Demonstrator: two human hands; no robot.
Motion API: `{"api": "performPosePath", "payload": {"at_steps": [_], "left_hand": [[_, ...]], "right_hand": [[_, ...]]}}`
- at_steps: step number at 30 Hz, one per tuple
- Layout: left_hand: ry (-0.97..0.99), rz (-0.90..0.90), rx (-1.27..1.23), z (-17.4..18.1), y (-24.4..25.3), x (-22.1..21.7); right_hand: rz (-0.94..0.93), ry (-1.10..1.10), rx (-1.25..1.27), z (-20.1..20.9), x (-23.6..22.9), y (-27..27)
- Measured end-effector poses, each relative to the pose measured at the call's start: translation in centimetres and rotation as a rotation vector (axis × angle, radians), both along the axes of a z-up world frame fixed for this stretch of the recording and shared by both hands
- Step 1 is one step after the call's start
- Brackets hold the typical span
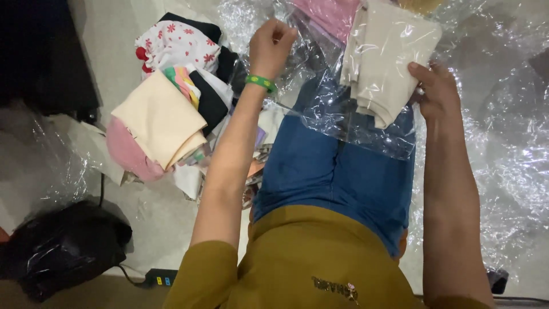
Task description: Unpacking and organizing various clothing items from plastic packaging into sorted piles on the floor.
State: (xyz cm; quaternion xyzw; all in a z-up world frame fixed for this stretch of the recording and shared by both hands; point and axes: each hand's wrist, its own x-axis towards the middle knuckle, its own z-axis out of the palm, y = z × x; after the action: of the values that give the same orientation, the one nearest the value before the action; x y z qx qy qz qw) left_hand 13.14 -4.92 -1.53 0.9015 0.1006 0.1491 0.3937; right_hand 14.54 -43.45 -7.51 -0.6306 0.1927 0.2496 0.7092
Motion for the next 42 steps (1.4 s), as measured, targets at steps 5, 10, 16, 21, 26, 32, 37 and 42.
{"api": "performPosePath", "payload": {"at_steps": [5, 10, 16, 21, 26, 32, 37, 42], "left_hand": [[0.287, -0.123, -0.936, 4.9, 2.1, -3.6], [0.381, -0.444, -1.127, 5.0, 5.4, -9.1], [0.373, -0.563, -1.167, 5.8, 5.8, -9.6], [0.415, -1.249, -1.557, 5.4, 7.1, -10.0], [0.839, -0.98, -1.117, 9.6, 3.7, -9.5], [0.739, -0.409, -0.827, -10.5, 1.7, -10.1], [0.564, -0.071, -0.768, -12.9, -1.6, -12.5], [0.551, 0.004, -1.138, -10.0, -3.8, -13.9]], "right_hand": [[-0.096, -0.16, 0.107, 2.2, -1.3, 0.2], [-0.145, -0.164, 0.484, 1.3, -3.3, -1.8], [-0.089, -0.171, 0.553, 2.2, -3.0, -0.6], [-0.136, -0.216, 0.643, 2.9, -4.4, -2.0], [-0.085, -0.157, 0.775, 0.9, -4.7, -2.4], [0.268, -0.136, 0.322, 2.5, -5.4, 3.6], [0.393, -0.078, 0.342, 3.6, -5.7, 2.4], [0.359, -0.045, 0.293, 0.6, -7.0, 2.2]]}}
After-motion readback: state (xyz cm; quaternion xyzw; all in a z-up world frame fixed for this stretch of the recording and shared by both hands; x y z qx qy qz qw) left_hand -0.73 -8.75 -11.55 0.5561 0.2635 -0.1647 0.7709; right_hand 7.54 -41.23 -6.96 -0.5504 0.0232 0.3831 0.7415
